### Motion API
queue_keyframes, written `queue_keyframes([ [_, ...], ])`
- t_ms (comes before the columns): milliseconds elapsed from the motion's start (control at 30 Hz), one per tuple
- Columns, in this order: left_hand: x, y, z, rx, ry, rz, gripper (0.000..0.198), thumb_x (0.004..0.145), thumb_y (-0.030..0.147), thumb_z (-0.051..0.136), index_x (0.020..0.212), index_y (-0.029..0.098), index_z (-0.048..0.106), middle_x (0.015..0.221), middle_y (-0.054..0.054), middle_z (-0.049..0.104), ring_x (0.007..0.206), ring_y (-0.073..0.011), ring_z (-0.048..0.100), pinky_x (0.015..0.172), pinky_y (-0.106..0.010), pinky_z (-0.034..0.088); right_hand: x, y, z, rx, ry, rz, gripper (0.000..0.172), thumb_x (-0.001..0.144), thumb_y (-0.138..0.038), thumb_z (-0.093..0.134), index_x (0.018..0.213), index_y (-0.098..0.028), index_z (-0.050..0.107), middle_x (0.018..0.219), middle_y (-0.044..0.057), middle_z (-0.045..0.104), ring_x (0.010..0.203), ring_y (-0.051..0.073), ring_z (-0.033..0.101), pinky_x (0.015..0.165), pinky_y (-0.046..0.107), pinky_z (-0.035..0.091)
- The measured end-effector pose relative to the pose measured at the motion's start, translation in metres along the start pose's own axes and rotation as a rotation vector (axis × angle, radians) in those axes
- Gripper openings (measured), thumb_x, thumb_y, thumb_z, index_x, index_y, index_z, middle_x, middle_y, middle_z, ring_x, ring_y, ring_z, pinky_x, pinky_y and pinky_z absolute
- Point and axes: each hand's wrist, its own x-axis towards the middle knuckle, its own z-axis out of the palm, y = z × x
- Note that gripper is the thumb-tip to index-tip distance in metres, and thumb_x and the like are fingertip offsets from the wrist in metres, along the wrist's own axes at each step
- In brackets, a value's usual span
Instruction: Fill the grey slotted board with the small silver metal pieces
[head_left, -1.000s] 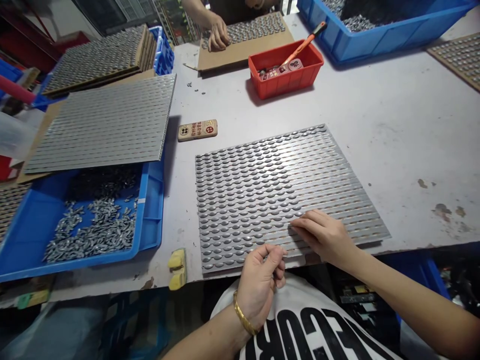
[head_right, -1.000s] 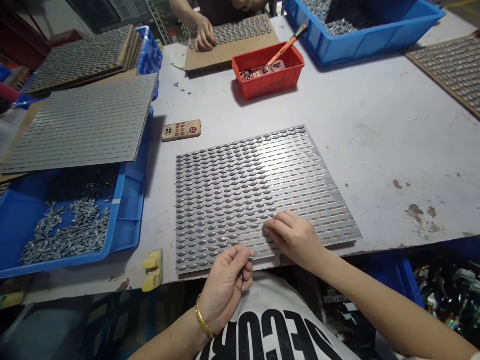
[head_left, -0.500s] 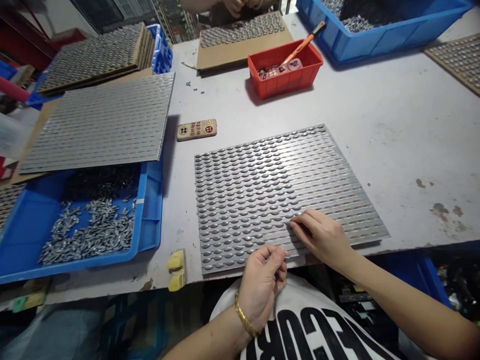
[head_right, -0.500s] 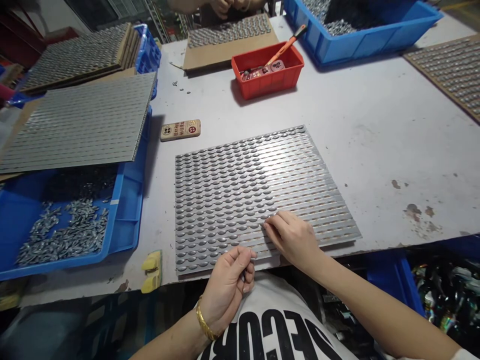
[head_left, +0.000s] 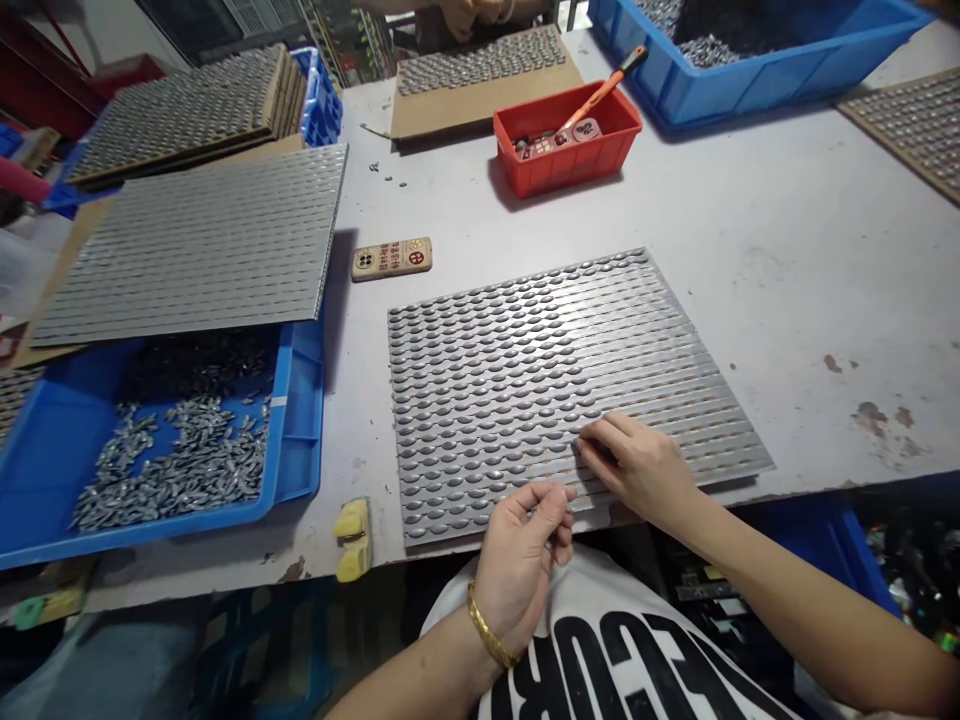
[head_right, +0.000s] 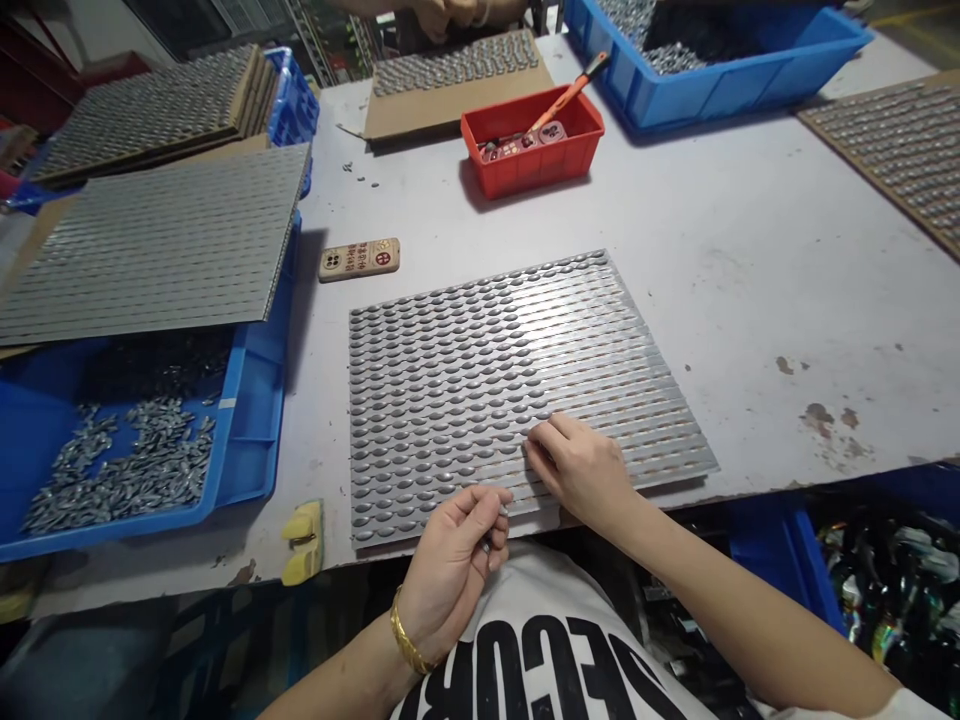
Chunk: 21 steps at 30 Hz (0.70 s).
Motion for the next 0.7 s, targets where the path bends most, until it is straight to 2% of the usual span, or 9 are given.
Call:
queue_keyframes([
  [100, 0.000, 0.002, 0.000, -0.029, -0.005, 0.021, 0.029, 0.075, 0.032, 0.072, 0.094, 0.010, 0.068, 0.071, -0.004, 0.060, 0.064, -0.0086, 0.053, 0.055, -0.020, 0.039, -0.001, 0.001, -0.002, 0.041, -0.007, 0.008, 0.018, 0.093, -0.027, 0.048, 0.083, -0.018, 0.061, 0.074, 0.003, 0.058, 0.067, 0.014, 0.056, 0.059, 0.025, 0.037],
  [200, 0.001, 0.002, -0.001, -0.035, -0.001, 0.033, 0.027, 0.076, 0.026, 0.071, 0.098, 0.011, 0.066, 0.079, -0.006, 0.064, 0.068, -0.0104, 0.057, 0.062, -0.022, 0.044, -0.006, 0.000, -0.011, 0.251, 0.027, -0.020, 0.013, 0.092, -0.022, 0.049, 0.098, -0.019, 0.060, 0.084, 0.005, 0.061, 0.077, 0.017, 0.059, 0.066, 0.027, 0.045],
  [333, 0.003, 0.001, 0.001, 0.001, -0.027, 0.045, 0.020, 0.077, 0.025, 0.070, 0.091, 0.012, 0.064, 0.074, -0.004, 0.062, 0.065, -0.0097, 0.056, 0.060, -0.022, 0.045, -0.015, -0.008, -0.029, 0.563, -0.050, -0.227, 0.028, 0.089, -0.013, 0.048, 0.114, -0.020, 0.058, 0.106, 0.010, 0.061, 0.096, 0.019, 0.060, 0.081, 0.031, 0.050],
  [433, 0.006, 0.000, 0.006, 0.047, -0.061, 0.030, 0.020, 0.077, 0.026, 0.070, 0.088, 0.011, 0.063, 0.066, -0.001, 0.057, 0.059, -0.0081, 0.052, 0.054, -0.020, 0.042, -0.019, -0.009, -0.036, 0.627, -0.110, -0.297, 0.028, 0.089, -0.008, 0.046, 0.110, -0.020, 0.061, 0.098, 0.008, 0.062, 0.089, 0.017, 0.061, 0.075, 0.028, 0.051],
  [533, 0.007, 0.000, 0.011, 0.038, -0.060, 0.004, 0.022, 0.080, 0.026, 0.065, 0.095, 0.010, 0.062, 0.071, -0.004, 0.060, 0.060, -0.0096, 0.053, 0.051, -0.020, 0.040, -0.021, 0.001, -0.034, 0.659, -0.082, -0.197, 0.023, 0.090, -0.010, 0.047, 0.104, -0.020, 0.062, 0.092, 0.006, 0.063, 0.084, 0.015, 0.061, 0.072, 0.026, 0.050],
  [633, 0.006, 0.001, 0.014, -0.032, -0.028, 0.009, 0.027, 0.086, 0.024, 0.052, 0.107, 0.008, 0.058, 0.085, -0.012, 0.065, 0.070, -0.0158, 0.060, 0.056, -0.025, 0.044, -0.020, 0.018, -0.027, 0.614, -0.022, -0.009, 0.016, 0.090, -0.014, 0.051, 0.100, -0.021, 0.062, 0.092, 0.005, 0.063, 0.085, 0.016, 0.061, 0.072, 0.027, 0.050],
  [700, 0.005, 0.002, 0.015, -0.048, -0.019, 0.019, 0.028, 0.087, 0.022, 0.047, 0.109, 0.008, 0.055, 0.088, -0.014, 0.067, 0.074, -0.0192, 0.063, 0.060, -0.029, 0.047, -0.018, 0.027, -0.022, 0.561, 0.000, 0.052, 0.014, 0.090, -0.016, 0.052, 0.099, -0.022, 0.061, 0.091, 0.004, 0.064, 0.084, 0.016, 0.061, 0.072, 0.028, 0.049],
])
